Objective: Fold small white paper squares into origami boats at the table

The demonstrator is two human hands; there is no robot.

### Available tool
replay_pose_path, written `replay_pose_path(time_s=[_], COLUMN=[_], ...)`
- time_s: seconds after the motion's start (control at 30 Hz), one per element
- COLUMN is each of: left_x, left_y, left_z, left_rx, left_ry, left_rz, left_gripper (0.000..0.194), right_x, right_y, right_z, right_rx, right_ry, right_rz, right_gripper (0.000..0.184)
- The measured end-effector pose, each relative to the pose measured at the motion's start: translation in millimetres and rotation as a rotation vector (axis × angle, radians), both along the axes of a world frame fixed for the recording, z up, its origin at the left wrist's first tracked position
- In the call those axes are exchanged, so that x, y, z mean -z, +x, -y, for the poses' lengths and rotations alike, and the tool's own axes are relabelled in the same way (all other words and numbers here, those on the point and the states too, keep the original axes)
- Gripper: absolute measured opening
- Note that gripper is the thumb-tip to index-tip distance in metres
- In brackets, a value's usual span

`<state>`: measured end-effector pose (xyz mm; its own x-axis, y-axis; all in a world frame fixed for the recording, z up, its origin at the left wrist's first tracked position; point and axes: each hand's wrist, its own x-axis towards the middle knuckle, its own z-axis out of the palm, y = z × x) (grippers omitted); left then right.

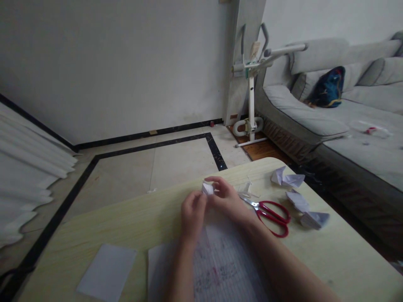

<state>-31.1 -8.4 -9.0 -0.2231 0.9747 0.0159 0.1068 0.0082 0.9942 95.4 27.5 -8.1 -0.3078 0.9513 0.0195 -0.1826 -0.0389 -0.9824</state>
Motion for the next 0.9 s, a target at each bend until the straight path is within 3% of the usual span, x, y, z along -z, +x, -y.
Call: replay_pose_path(time_s=[0.47,0.7,0.9], left_x=[2.9,0.4,1.9], left_y=[0,-1,-1], left_z=[-1,0,-1], left_rx=[-0.017,-0.023,-0.035], left_ry=[0.026,0.02,0.029], left_rz=[-0.019,-0.044,-0.058], left_gripper=[0.018,0.019,0.019], right_x=[-1.8,-5.7,5.1], right_y=[-2,-4,-9], right_z=[0,2,2], right_rx=[0.04,0.084,0.165], right_ry=[-0.027,0.035,0.155], right_rz=[0.006,0.061,0.153], right_gripper=[0.046,0.045,0.043])
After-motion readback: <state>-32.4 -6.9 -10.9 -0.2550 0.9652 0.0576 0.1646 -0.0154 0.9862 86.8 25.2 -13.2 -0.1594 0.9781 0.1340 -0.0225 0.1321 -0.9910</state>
